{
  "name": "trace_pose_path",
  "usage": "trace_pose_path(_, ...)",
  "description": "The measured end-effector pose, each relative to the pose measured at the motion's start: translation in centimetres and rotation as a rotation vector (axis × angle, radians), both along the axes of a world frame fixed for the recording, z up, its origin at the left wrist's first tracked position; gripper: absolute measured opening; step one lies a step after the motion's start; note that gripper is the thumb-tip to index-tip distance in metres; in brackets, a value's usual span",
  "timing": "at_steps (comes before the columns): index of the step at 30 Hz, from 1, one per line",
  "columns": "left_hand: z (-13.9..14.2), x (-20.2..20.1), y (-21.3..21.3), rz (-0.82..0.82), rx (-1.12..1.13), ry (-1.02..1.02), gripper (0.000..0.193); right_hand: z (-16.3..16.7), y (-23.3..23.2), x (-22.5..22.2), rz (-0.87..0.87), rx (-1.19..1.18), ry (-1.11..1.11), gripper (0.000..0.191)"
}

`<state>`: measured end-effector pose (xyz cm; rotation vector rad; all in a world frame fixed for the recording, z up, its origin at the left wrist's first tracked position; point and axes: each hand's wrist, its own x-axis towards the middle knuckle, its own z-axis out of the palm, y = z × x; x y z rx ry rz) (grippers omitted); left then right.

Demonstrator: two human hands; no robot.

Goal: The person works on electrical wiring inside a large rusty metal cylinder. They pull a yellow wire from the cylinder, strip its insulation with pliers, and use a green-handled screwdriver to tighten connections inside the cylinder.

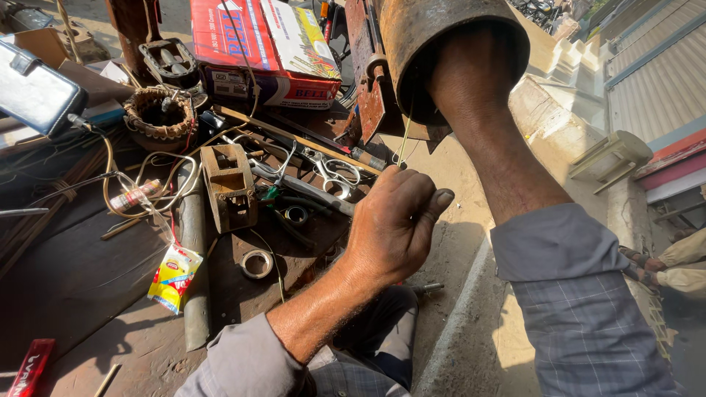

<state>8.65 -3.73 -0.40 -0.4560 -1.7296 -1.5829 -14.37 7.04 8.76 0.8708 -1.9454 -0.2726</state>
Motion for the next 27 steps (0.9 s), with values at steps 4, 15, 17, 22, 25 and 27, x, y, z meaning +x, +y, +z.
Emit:
trace_pose_path(4,0.1,-1.3,0.0,-0.013,-0.015,0.006,0.025,-0.4,0.0,-0.8,-0.099,0.008,-0.015,0.018)
trace_pose_path(15,-1.4,0.0,1.4,-0.077,0.154,-0.014,0.028,-1.8,0.7,-2.7,-0.107,-0.083,-0.072,0.012)
trace_pose_path(17,-1.7,-0.2,1.2,-0.082,0.145,-0.059,0.028,-1.7,0.3,-2.8,-0.1,-0.104,-0.12,0.012)
trace_pose_path(22,0.2,-0.5,0.4,0.018,-0.086,-0.073,0.026,-0.2,-0.8,0.1,-0.071,-0.193,-0.121,0.012)
trace_pose_path(25,1.3,-0.2,-1.3,0.104,-0.383,0.102,0.028,1.0,0.3,5.2,0.079,-0.305,-0.281,0.007)
trace_pose_path(27,1.6,0.0,-2.5,0.089,-0.496,0.24,0.039,0.0,1.9,10.0,0.377,-0.51,-0.282,0.009)
